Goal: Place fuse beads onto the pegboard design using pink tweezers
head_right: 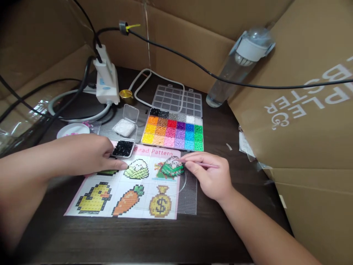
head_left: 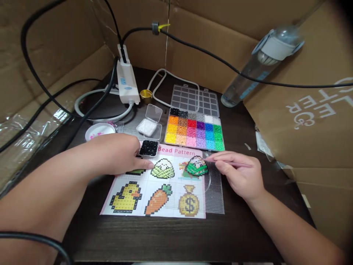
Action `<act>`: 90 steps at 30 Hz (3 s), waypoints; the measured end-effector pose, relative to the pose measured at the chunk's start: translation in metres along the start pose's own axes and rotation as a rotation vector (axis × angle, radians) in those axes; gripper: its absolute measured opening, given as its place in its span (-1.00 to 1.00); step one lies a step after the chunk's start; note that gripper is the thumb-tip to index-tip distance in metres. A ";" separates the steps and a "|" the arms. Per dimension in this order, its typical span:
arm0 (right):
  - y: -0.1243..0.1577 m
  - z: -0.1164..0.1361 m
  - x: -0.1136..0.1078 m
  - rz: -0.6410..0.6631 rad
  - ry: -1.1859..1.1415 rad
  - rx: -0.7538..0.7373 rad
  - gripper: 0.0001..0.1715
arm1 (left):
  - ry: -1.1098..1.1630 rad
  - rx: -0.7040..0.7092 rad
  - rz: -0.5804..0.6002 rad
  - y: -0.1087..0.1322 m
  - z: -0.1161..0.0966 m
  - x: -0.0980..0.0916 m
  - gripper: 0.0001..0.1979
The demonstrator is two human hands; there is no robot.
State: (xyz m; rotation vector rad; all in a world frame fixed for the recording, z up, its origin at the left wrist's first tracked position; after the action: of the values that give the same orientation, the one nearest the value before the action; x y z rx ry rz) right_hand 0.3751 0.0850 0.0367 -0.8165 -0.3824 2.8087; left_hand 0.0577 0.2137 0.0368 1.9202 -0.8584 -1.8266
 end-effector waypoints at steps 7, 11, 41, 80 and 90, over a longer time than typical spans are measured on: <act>-0.003 0.015 0.015 0.171 -0.047 -0.065 -0.84 | 0.022 -0.011 0.006 0.000 -0.001 -0.001 -0.39; -0.001 0.013 0.016 0.202 -0.023 -0.068 -0.85 | -0.008 -0.016 0.022 0.001 0.000 0.001 -0.46; -0.001 0.013 0.019 0.200 0.012 -0.056 -0.88 | 0.006 -0.019 0.003 0.001 -0.001 0.002 -0.41; -0.028 -0.057 -0.048 -0.261 0.117 0.163 -0.93 | -0.026 0.007 0.037 -0.002 0.003 0.007 -0.49; -0.031 -0.057 -0.044 -0.241 0.138 0.215 -0.78 | -0.047 -0.010 0.023 -0.001 0.004 0.005 -0.50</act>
State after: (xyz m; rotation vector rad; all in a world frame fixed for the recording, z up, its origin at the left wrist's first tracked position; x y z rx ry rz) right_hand 0.4464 0.1143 0.0219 -0.8482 -0.1425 2.5005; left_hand 0.0543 0.2118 0.0319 1.8601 -0.8813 -1.8664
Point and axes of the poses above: each hand's wrist, its own y-axis away from the middle knuckle, its own x-axis out of the palm, z = x × y, the point moved 7 cm from there along -y, towards the middle knuckle, and after that the axes turned 11 degrees about y, right-handed, at the moved point
